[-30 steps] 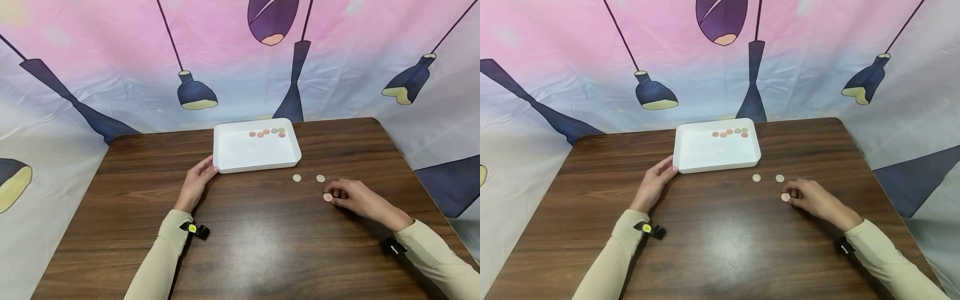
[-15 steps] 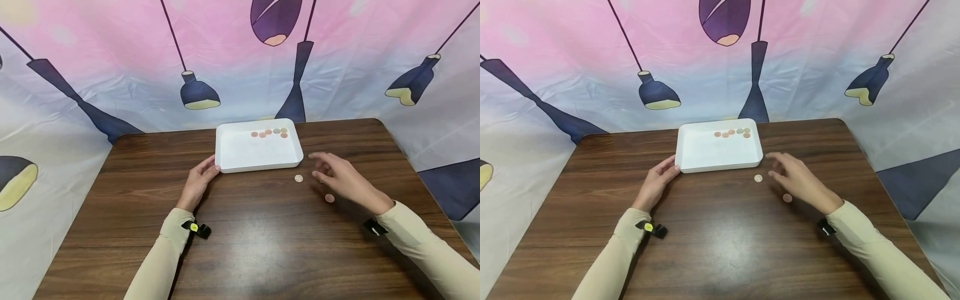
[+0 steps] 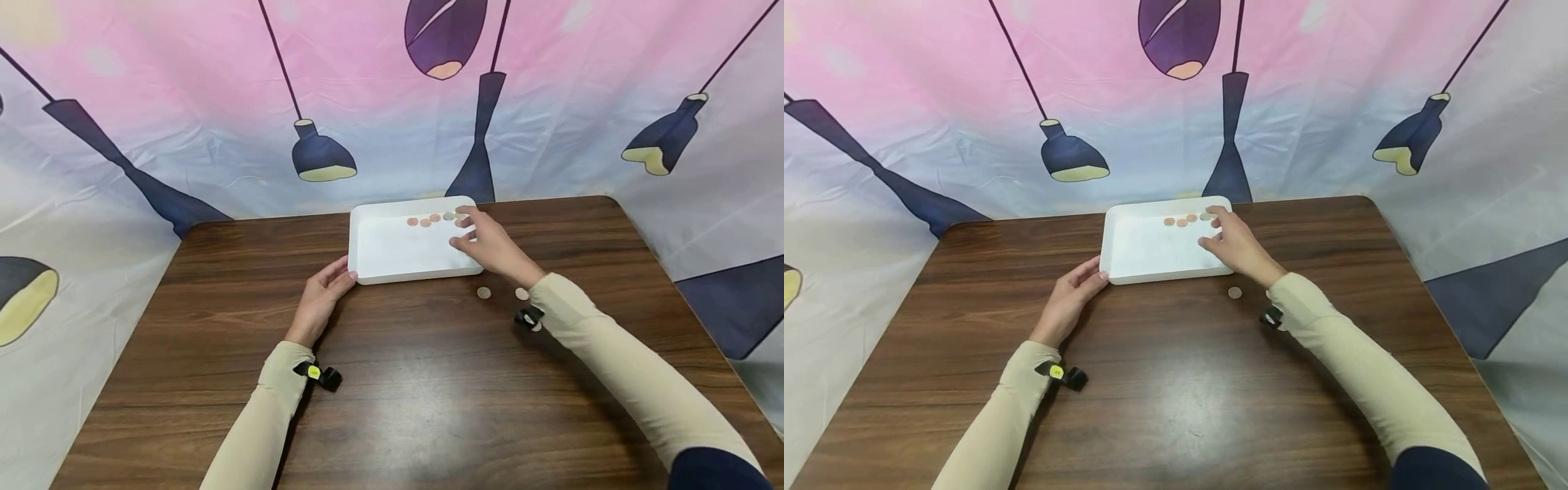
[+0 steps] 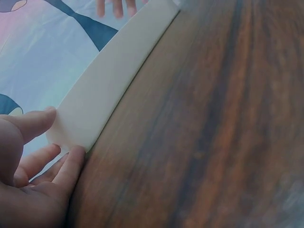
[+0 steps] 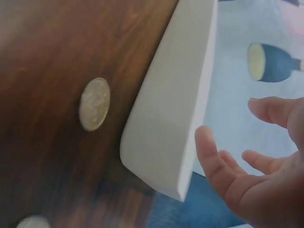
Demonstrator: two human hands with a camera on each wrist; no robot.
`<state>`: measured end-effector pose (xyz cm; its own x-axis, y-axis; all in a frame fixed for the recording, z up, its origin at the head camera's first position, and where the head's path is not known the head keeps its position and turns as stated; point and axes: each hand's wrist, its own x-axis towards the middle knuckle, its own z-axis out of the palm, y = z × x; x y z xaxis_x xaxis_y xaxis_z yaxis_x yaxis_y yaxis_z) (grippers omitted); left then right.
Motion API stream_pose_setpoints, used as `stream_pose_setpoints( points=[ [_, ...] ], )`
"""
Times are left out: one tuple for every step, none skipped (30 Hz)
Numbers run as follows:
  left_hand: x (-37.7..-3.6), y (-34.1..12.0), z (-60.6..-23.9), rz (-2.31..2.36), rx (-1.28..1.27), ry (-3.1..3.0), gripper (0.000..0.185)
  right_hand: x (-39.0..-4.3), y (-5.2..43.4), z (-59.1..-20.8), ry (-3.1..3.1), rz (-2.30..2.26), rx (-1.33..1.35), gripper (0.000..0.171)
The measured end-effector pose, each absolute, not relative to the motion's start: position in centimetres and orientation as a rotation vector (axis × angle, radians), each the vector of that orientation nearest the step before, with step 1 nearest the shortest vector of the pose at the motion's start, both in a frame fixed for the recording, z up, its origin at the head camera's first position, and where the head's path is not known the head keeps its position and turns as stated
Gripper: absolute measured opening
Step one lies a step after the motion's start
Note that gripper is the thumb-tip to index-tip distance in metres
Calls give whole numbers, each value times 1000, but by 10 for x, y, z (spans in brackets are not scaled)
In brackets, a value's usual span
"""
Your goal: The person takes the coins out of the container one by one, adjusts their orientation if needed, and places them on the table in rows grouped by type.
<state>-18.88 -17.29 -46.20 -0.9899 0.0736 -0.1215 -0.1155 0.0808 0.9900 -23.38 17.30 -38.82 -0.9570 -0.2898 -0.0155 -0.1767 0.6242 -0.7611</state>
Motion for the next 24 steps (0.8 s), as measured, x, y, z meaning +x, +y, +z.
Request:
stream_pose_setpoints(
  points=[
    [-189,-173,-462,2039,-47,2202,57,-240,169,-390,2695,-1242,-376,66],
    [-188,-173,-462,2037,-50,2202,57,-245,165,-392,2681,-1244,-357,65],
    [-188,-173,-462,2035,-55,2203,57,-251,162,-394,2663,-1250,-333,64],
    [-188,-174,-462,2031,-57,2205,57,-256,158,-395,2642,-1263,-309,63],
    [-188,-174,-462,2030,-57,2205,57,-260,155,-397,2619,-1283,-281,61],
    [-188,-174,-462,2024,-56,2210,57,-264,151,-398,2595,-1306,-257,60],
    [-188,-174,-462,2023,-55,2211,57,-268,148,-400,2567,-1337,-237,58],
    [-188,-173,-462,2022,-53,2214,57,-272,145,-401,2546,-1365,-214,56],
    [-188,-173,-461,2022,-50,2215,57,-275,142,-403,2531,-1388,-195,55],
    [-189,-173,-461,2021,-47,2217,57,-279,140,-404,2527,-1401,-179,54],
    [-189,-173,-461,2021,-43,2219,57,-282,138,-405,2522,-1416,-164,53],
    [-190,-173,-461,2018,-42,2222,57,-285,136,-407,2522,-1422,-150,52],
    [-190,-173,-461,2017,-41,2222,57,-289,135,-408,2525,-1427,-133,51],
    [-190,-172,-461,2014,-41,2224,56,-291,134,-410,2535,-1417,-114,51],
    [-190,-172,-461,2009,-42,2224,57,-294,134,-412,2538,-1412,-92,50],
    [-190,-172,-461,2005,-41,2224,57,-296,134,-414,2539,-1404,-74,50],
    [-190,-172,-462,2002,-43,2224,56,-298,133,-415,2536,-1403,-59,49],
    [-190,-172,-462,2000,-46,2224,56,-300,133,-417,2535,-1400,-44,48],
    [-190,-173,-462,2000,-47,2223,56,-301,133,-418,2530,-1400,-31,47],
    [-189,-173,-462,2002,-49,2222,56,-302,133,-420,2525,-1399,-22,47],
    [-189,-173,-462,2003,-47,2222,56,-304,133,-420,2519,-1404,-18,46],
    [-189,-173,-462,2005,-44,2223,56,-305,133,-421,2515,-1407,-19,45],
    [-189,-174,-461,2006,-42,2225,56,-306,133,-422,2514,-1409,-21,45],
    [-189,-174,-461,2006,-38,2226,56,-308,133,-422,2512,-1410,-23,44]
  ],
)
